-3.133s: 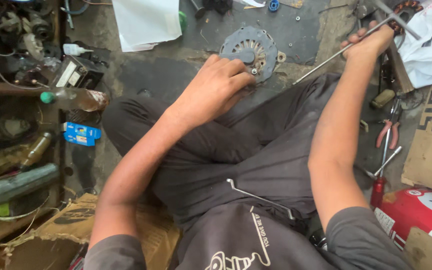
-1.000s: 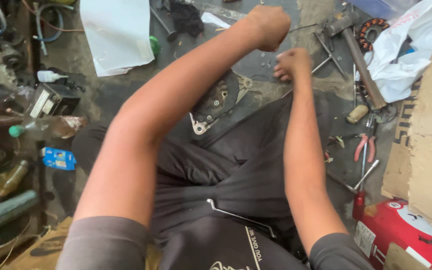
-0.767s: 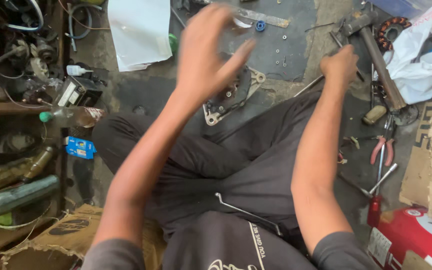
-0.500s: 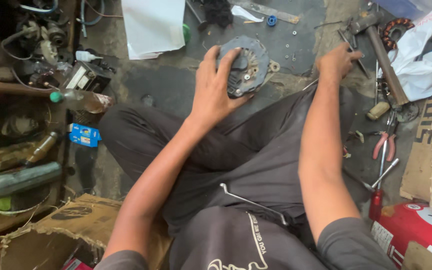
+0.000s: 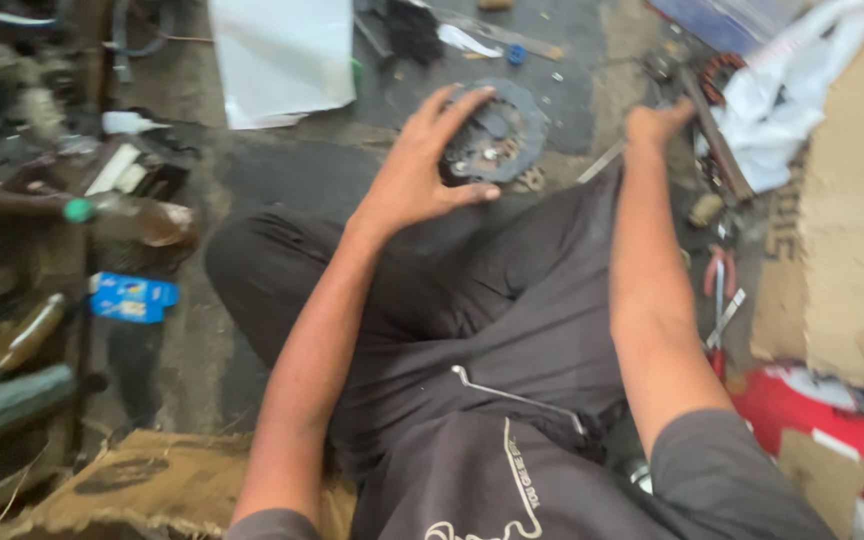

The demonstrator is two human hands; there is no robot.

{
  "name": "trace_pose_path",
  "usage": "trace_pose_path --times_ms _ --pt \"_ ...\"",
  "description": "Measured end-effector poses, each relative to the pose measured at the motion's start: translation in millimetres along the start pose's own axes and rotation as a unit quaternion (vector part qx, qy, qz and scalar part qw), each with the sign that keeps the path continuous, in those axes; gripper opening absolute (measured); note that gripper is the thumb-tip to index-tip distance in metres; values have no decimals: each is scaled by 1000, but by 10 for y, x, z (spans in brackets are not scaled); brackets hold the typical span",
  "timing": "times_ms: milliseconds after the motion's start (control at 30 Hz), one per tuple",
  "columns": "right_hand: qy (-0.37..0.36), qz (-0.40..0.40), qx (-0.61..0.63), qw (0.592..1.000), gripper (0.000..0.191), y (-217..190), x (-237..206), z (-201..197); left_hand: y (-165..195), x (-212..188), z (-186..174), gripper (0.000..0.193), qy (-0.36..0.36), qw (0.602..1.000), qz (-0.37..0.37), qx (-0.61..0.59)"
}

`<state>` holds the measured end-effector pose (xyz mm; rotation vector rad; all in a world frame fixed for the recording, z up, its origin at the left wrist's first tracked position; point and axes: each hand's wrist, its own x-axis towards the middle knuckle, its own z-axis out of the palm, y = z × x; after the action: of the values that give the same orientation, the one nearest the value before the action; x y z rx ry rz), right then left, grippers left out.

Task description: The person sits on the workshop floor with an alternator in their lap and disassembles it. They use a wrench to loosen its pulley nut, tap components with a hammer, pry parts apart with pliers, and file a surface, handling the alternator housing, cover, and small screws.

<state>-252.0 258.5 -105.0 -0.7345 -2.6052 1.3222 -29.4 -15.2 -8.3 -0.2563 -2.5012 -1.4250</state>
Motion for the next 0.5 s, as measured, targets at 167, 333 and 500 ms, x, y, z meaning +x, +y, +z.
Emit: trace_pose_path --times_ms 167,333,500 --pt "22 -222 -48 974 74 4 35 83 38 -12 81 101 35 999 -27 28" --pt "-49 -277 5 960 26 17 85 -13 39 11 47 113 46 999 26 -8" --pt "-251 -280 156 913 17 220 -714 -1272 142 -79 17 112 59 997 -10 41"
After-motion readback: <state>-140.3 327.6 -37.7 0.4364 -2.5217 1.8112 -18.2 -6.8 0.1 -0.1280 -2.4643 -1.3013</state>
